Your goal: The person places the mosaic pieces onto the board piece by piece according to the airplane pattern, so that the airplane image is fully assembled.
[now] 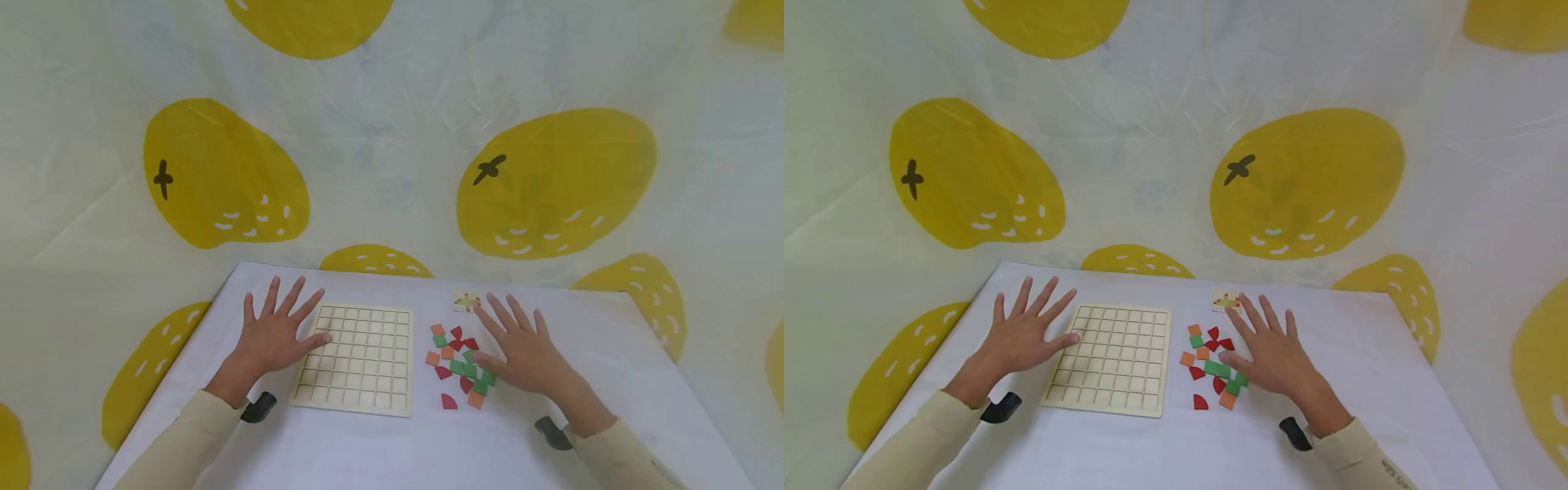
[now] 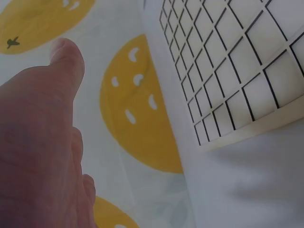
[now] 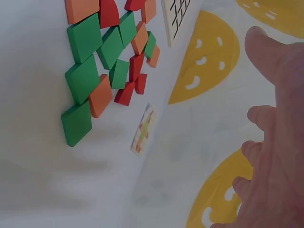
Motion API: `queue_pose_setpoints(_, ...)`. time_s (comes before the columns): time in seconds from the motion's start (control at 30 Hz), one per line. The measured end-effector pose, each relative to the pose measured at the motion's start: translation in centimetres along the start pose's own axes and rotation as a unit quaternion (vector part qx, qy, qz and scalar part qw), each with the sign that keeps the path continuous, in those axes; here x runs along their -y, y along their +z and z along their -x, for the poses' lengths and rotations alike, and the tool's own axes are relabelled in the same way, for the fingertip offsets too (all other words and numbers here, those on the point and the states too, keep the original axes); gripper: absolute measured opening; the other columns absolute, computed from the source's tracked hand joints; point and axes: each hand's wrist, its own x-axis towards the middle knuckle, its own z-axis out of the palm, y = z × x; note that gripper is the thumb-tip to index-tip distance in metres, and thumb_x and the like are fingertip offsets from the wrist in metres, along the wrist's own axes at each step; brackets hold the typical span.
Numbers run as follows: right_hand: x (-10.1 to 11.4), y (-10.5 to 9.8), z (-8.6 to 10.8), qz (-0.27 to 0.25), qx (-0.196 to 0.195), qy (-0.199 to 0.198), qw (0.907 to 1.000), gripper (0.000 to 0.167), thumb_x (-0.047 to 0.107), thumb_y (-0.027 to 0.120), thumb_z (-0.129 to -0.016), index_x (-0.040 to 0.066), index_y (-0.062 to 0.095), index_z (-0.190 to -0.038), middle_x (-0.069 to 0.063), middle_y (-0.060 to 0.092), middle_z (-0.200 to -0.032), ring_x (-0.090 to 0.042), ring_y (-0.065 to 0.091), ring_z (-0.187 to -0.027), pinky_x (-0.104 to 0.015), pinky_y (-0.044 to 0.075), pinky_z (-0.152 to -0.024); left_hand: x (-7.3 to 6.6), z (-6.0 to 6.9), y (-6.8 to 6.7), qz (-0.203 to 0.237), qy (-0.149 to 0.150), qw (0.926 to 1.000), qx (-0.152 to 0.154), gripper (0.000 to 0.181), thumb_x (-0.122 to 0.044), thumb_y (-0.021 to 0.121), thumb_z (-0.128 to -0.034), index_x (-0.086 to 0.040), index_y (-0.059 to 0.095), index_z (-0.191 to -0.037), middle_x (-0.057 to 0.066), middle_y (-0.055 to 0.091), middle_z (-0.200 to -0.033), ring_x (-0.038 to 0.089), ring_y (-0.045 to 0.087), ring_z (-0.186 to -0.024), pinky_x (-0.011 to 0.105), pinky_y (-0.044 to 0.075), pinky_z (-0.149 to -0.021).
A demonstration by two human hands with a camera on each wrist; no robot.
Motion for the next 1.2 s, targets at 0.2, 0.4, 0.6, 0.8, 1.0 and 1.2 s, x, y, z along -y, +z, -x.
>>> queue_pose_setpoints(0.2,-0.2,0.3,0.1,0.001,0.002,0.003,1.0,0.094,0.054,0.071,-0.093,0.026,0.022,-0.168,-0.011,0.014,-0.177,-0.047,0.008,-0.16,-0.082,0.007,-0.119,0.3,0.1,0.6,0.003,0.003,1.0,0.004,0.087,-0.078,0.05,-0.0933,-0.038,0.025,-0.166,0.005,0.007,-0.179,0.048,-0.005,-0.162,0.082,-0.005,-0.119)
queue_pose_setpoints(0.4,-0.4,0.9,0.2,0.0,0.001,0.002,1.0,0.092,0.055,0.071,-0.093,0.023,0.026,-0.167,-0.011,0.014,-0.176,-0.047,0.008,-0.16,-0.082,0.007,-0.119,0.8,0.3,1.4,-0.006,0.006,1.0,-0.003,0.086,-0.078,0.051,-0.0932,-0.037,0.027,-0.165,0.005,0.009,-0.178,0.048,-0.002,-0.162,0.082,-0.002,-0.12)
queue_pose_setpoints(0.6,-0.8,1.8,0.4,0.0,-0.001,0.004,1.0,0.093,0.054,0.072,-0.092,0.022,0.027,-0.166,-0.011,0.014,-0.176,-0.046,0.008,-0.16,-0.083,0.007,-0.119,1.2,0.3,2.4,-0.003,0.008,1.0,-0.004,0.085,-0.075,0.053,-0.0935,-0.036,0.028,-0.165,0.006,0.01,-0.178,0.048,-0.003,-0.162,0.081,-0.004,-0.12)
queue_pose_setpoints(0.8,-1.0,2.3,0.5,-0.004,0.0,0.004,1.0,0.092,0.055,0.072,-0.091,0.021,0.03,-0.165,-0.012,0.016,-0.176,-0.047,0.008,-0.16,-0.083,0.008,-0.118,1.9,0.3,3.2,-0.001,0.011,0.9999,0.003,0.085,-0.074,0.053,-0.0939,-0.037,0.026,-0.165,0.006,0.007,-0.178,0.047,-0.006,-0.162,0.08,-0.007,-0.12)
queue_pose_setpoints(1.0,-1.5,2.8,0.6,-0.01,0.006,0.005,0.9999,0.091,0.056,0.07,-0.092,0.022,0.029,-0.166,-0.013,0.015,-0.176,-0.047,0.008,-0.16,-0.083,0.008,-0.118,2.5,0.1,3.7,0.002,0.029,0.9995,-0.011,0.083,-0.073,0.054,-0.0947,-0.037,0.027,-0.165,0.004,0.009,-0.178,0.046,-0.004,-0.163,0.079,-0.004,-0.122)
queue_pose_setpoints(1.2,-2.0,3.6,0.7,-0.01,0.015,0.01,0.9998,0.089,0.057,0.069,-0.094,0.023,0.029,-0.166,-0.012,0.014,-0.176,-0.047,0.008,-0.16,-0.083,0.009,-0.118,3.1,0.1,4.3,0.01,0.044,0.9989,-0.012,0.082,-0.073,0.053,-0.095,-0.037,0.029,-0.165,0.004,0.012,-0.178,0.046,-0.002,-0.163,0.078,-0.002,-0.122)
